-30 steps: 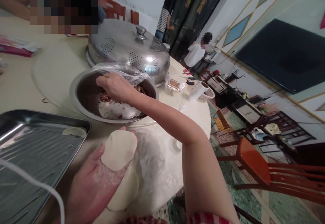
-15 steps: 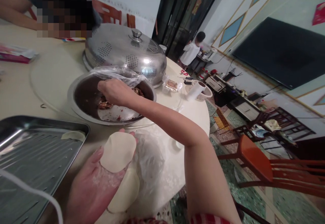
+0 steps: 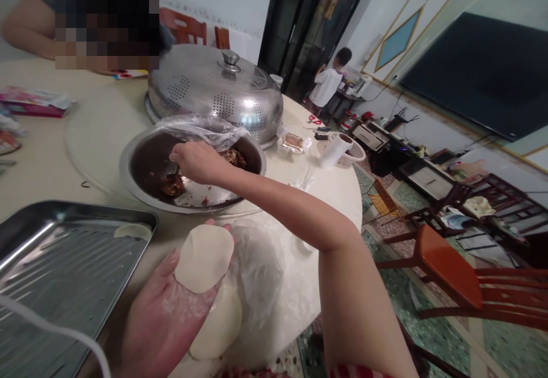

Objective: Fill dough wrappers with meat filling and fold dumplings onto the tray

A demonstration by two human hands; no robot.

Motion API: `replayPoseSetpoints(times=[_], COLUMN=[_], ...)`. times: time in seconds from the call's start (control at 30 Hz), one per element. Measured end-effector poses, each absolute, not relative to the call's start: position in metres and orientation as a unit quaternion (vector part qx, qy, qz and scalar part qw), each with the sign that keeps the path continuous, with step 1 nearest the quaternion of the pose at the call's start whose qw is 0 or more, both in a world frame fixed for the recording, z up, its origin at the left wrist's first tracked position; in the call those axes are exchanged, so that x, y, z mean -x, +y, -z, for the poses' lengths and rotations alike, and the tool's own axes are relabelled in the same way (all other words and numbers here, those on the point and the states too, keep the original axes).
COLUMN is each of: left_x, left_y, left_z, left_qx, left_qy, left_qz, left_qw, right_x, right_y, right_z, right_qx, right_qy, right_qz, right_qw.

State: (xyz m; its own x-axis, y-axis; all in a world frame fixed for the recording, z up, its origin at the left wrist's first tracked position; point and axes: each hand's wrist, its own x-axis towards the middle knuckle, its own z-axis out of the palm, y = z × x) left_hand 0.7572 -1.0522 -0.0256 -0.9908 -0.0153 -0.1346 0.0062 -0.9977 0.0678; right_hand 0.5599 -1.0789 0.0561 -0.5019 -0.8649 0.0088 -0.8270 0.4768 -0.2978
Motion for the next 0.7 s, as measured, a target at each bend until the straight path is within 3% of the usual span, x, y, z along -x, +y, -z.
replayPoseSetpoints(times=[0.33,0.7], left_x=[-0.76,-0.76], left_y=[-1.055,-1.056], left_z=[0.028,0.034], left_qx=[-0.063,-0.11], left_qy=[-0.032,-0.031], left_qz=[0.997,0.993], left_qw=[-0.022,-0.036], right_x=[-0.539,-0.552], right_y=[-1.06,-1.064], right_z=[-0.046,-0.052], right_qx=[0.562,0.475], right_qy=[0.824,0.878], right_qz=[0.067,0.064], right_qw=[-0.028,0.013])
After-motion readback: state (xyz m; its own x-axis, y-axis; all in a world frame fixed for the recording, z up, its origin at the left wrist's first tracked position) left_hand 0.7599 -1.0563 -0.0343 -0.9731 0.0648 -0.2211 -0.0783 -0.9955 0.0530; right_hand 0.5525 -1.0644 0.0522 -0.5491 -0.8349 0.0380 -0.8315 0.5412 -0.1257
